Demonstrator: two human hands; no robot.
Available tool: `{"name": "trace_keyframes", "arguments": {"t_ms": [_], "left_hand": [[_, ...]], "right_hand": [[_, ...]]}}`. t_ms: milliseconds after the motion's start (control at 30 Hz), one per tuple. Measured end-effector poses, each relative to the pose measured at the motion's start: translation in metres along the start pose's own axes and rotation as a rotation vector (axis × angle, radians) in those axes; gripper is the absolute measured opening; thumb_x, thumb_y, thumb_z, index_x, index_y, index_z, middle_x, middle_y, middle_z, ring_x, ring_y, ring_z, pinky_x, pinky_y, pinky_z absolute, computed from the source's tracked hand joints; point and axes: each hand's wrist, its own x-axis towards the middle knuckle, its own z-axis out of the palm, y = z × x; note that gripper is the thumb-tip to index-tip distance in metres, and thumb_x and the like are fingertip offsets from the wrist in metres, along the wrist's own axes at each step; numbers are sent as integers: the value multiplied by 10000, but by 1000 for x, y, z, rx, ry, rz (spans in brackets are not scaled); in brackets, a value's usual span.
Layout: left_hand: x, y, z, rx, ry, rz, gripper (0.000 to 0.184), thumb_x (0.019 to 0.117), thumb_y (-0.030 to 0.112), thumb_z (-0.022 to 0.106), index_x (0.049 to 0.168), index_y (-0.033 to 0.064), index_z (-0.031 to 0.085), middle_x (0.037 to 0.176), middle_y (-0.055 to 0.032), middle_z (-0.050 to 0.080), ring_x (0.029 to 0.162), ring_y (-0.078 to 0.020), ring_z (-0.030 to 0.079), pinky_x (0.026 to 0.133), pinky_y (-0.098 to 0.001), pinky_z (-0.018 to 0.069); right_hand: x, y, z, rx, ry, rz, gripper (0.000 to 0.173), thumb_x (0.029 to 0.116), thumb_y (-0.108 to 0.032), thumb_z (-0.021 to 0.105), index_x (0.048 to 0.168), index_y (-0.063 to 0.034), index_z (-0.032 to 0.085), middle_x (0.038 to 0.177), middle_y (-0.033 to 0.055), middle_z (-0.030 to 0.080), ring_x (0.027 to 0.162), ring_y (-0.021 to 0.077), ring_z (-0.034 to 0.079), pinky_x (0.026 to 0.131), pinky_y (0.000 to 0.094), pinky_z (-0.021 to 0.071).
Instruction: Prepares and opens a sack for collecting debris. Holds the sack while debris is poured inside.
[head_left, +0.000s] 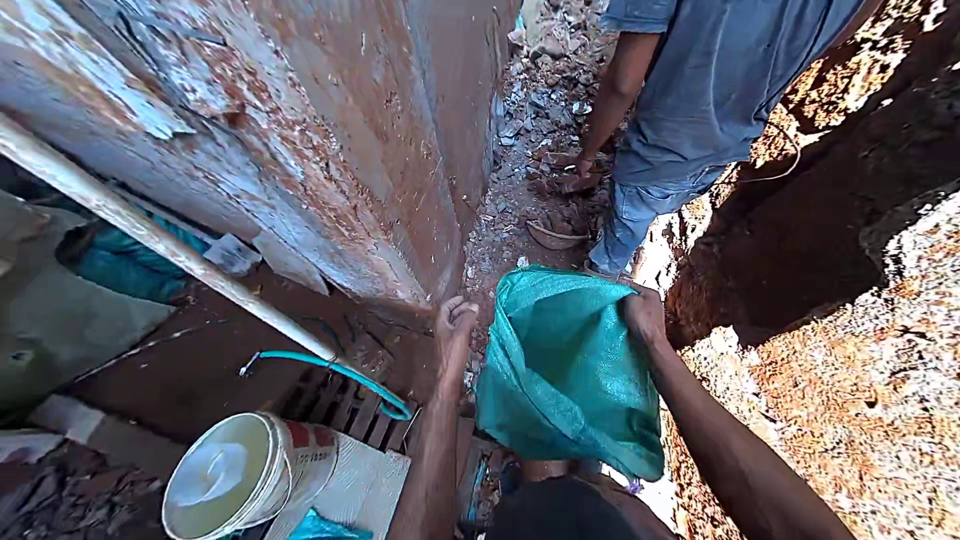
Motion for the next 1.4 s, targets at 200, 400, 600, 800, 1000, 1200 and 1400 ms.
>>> {"name": "trace_keyframes", "arguments": {"t_ms": [200,400,600,800,1000,1200,1400], "left_hand": [[-102,-51,22,464,23,-155,1138,767,453,858,1596,-18,238,1601,-310,297,1441,-443,392,1143,-571,400],[-66,-119,36,149,38,-262,373,955,-18,570,1323,-72,590,1255,-268,647,1165,-343,636,1006,-516,512],[-69,-91,51,700,-59,-79,1040,830,432,814,1599,3,261,1572,-299,353,1402,-456,435,1106,-594,422],[-87,-105,101,881,32,304,617,850,344,754,1348,5,624,1344,-297,560,1265,-500,513,1037,-640,410],[-66,-110,94,777,-73,54,560,910,264,736,1353,-34,567,1327,-260,596,1207,-392,610,1014,-518,502],[-51,-121,73,671,-258,-229,349,969,273,675,1174,-10,691,1165,-239,680,1120,-387,650,968,-578,502],[-65,-102,60,-563,-52,-529,349,1105,153,415,1405,-21,455,1283,-192,601,1122,-250,620,965,-433,527]], "right_hand": [[-34,-13,22,247,92,24,234,991,-121,541,964,-61,765,871,97,709,829,199,661,770,480,528],[-43,24,12,320,-44,62,267,1018,-92,477,891,-17,700,759,50,642,698,127,607,677,387,521],[-51,48,-47,71,-85,64,194,943,-60,542,926,-25,732,801,99,670,741,199,627,701,475,512],[-90,43,-44,-62,49,112,157,954,-100,591,852,-42,697,755,118,636,736,270,611,682,540,468],[-113,51,-28,-34,91,108,133,945,-82,611,904,-46,732,783,117,675,762,267,647,710,540,499],[-116,52,-29,-22,89,63,162,949,-67,574,908,-48,730,789,108,675,768,249,642,716,527,487],[-102,74,-40,-12,138,69,180,959,-94,575,861,-28,711,735,112,634,714,247,602,683,528,467]]}}
